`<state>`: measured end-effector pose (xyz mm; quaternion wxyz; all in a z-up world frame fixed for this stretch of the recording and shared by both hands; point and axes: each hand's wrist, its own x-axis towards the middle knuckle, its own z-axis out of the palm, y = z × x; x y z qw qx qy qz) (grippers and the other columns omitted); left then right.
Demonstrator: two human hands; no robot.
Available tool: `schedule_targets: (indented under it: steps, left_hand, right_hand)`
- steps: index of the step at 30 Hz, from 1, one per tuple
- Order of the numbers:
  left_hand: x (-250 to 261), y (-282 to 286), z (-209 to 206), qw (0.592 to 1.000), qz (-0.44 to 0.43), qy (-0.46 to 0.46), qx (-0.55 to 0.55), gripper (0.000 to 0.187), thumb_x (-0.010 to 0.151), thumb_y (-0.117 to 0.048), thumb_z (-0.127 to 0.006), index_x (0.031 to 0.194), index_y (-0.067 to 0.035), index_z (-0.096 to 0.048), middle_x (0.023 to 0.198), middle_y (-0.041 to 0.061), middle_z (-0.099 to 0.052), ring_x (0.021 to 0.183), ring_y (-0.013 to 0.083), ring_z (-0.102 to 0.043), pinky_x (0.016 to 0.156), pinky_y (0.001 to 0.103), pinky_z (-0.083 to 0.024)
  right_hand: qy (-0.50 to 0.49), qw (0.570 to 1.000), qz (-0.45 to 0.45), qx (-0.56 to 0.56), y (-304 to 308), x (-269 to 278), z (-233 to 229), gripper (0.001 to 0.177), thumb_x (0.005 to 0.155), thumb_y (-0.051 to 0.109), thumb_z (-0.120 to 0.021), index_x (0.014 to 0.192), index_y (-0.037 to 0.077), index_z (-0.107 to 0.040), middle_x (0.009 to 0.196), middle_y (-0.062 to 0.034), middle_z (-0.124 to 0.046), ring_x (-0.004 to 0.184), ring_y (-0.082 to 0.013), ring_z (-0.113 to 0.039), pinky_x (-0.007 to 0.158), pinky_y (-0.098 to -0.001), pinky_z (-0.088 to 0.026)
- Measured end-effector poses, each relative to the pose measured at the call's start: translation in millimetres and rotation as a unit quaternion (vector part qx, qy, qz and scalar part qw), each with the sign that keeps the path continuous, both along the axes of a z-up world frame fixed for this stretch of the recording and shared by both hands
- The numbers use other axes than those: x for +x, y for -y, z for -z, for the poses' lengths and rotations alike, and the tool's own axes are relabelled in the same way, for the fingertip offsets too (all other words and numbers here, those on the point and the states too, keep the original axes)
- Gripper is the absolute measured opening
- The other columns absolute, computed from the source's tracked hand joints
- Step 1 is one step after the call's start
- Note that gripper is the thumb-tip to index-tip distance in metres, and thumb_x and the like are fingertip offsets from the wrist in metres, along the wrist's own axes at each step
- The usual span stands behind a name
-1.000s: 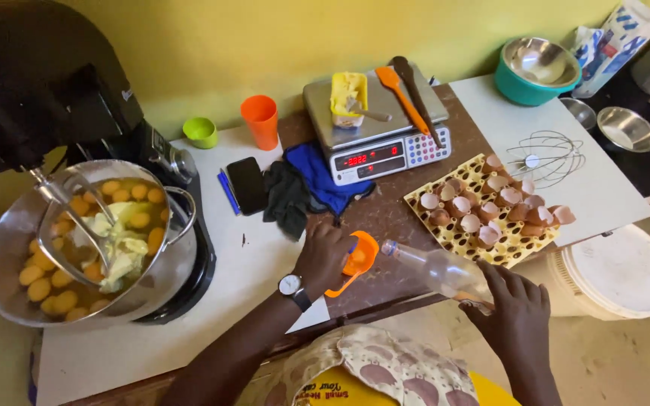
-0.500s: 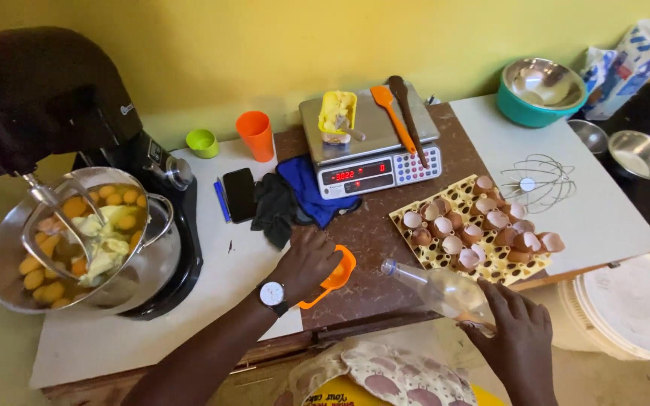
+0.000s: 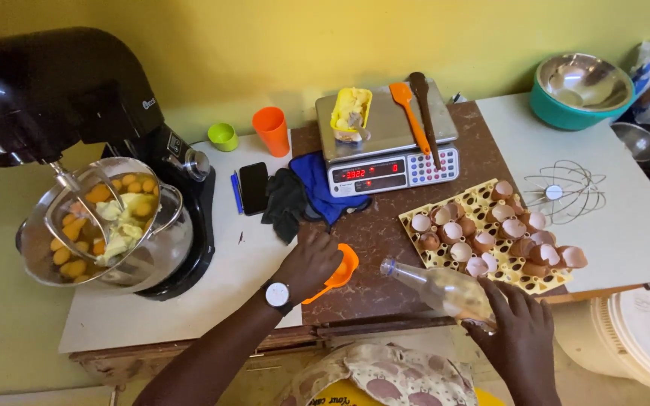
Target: Cracking an egg into a mixer bowl, pouring liquid from a bottle, and starting a stand mixer.
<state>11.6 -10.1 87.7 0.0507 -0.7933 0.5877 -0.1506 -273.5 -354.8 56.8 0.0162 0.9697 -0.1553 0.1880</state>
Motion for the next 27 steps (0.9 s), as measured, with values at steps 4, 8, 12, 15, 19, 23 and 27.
schedule_targets:
  steps: [4,8,12,15,19,23,27]
  left_hand:
    - [1,-2,5,0.999,-0.014,-0.032,-0.010,0.064,0.069,-0.017,-0.101,0.126,-0.007,-0.074,0.131,0.019,-0.073,0.126,0.0450,-0.063,0.114,0.063,-0.047]
    - [-1,-3,8,1.000,-0.013,-0.005,-0.016,0.049,0.078,-0.015,-0.091,0.123,-0.009,-0.073,0.121,0.015,-0.073,0.120,0.0420,-0.064,0.110,0.059,-0.050]
    - [-6,0,18,0.997,-0.034,0.007,-0.067,0.040,0.084,-0.010,-0.087,0.122,-0.008,-0.075,0.116,0.016,-0.075,0.121,0.0418,-0.066,0.116,0.061,-0.048]
    - [-7,6,34,0.961,-0.150,-0.157,-0.174,0.043,0.081,-0.012,-0.091,0.123,-0.010,-0.081,0.118,0.012,-0.078,0.118,0.0386,-0.071,0.104,0.055,-0.054]
    - [-24,24,-8,0.596,-0.331,-0.652,-0.332,0.042,0.090,-0.023,-0.083,0.132,-0.019,-0.082,0.129,0.002,-0.085,0.125,0.0165,-0.077,0.102,0.032,-0.058]
    - [-28,29,-32,0.501,-0.283,-0.730,-0.369,0.049,0.093,-0.015,-0.083,0.141,-0.016,-0.079,0.123,0.004,-0.082,0.106,0.0130,-0.074,0.092,0.029,-0.058]
    - [-30,25,-68,0.586,-0.251,-0.675,-0.372,0.043,0.095,-0.019,-0.081,0.138,-0.018,-0.081,0.131,0.002,-0.084,0.122,0.0149,-0.076,0.111,0.031,-0.058]
  right_hand:
    - [-0.027,0.999,0.012,0.017,7,0,2,0.106,0.066,0.061,-0.091,0.163,0.037,-0.056,0.147,-0.0010,-0.072,0.136,-0.0306,-0.068,0.115,-0.0529,-0.051]
    - [-0.030,0.999,0.014,0.028,15,2,10,0.101,0.070,0.061,-0.088,0.163,0.040,-0.055,0.148,0.0012,-0.070,0.138,-0.0290,-0.065,0.121,-0.0527,-0.047]
    - [-0.019,0.999,-0.010,0.034,16,7,7,0.104,0.069,0.059,-0.091,0.164,0.034,-0.057,0.145,-0.0051,-0.072,0.131,-0.0319,-0.070,0.115,-0.0520,-0.051]
    - [-0.093,0.980,0.016,0.175,9,20,-14,0.107,0.072,0.054,-0.094,0.167,0.033,-0.051,0.150,-0.0098,-0.068,0.129,-0.0346,-0.071,0.103,-0.0530,-0.057]
    - [-0.126,0.879,0.036,0.457,-5,32,-18,0.116,0.069,0.040,-0.103,0.169,0.026,-0.047,0.144,-0.0022,-0.077,0.124,-0.0214,-0.075,0.102,-0.0417,-0.067]
    - [-0.156,0.915,-0.012,0.371,-8,53,-25,0.115,0.065,0.057,-0.106,0.164,0.040,-0.052,0.150,0.0005,-0.073,0.135,-0.0221,-0.074,0.104,-0.0432,-0.063]
    - [-0.178,0.950,-0.022,0.256,-11,66,-34,0.114,0.068,0.064,-0.104,0.165,0.045,-0.047,0.149,0.0038,-0.067,0.132,-0.0252,-0.068,0.096,-0.0485,-0.065]
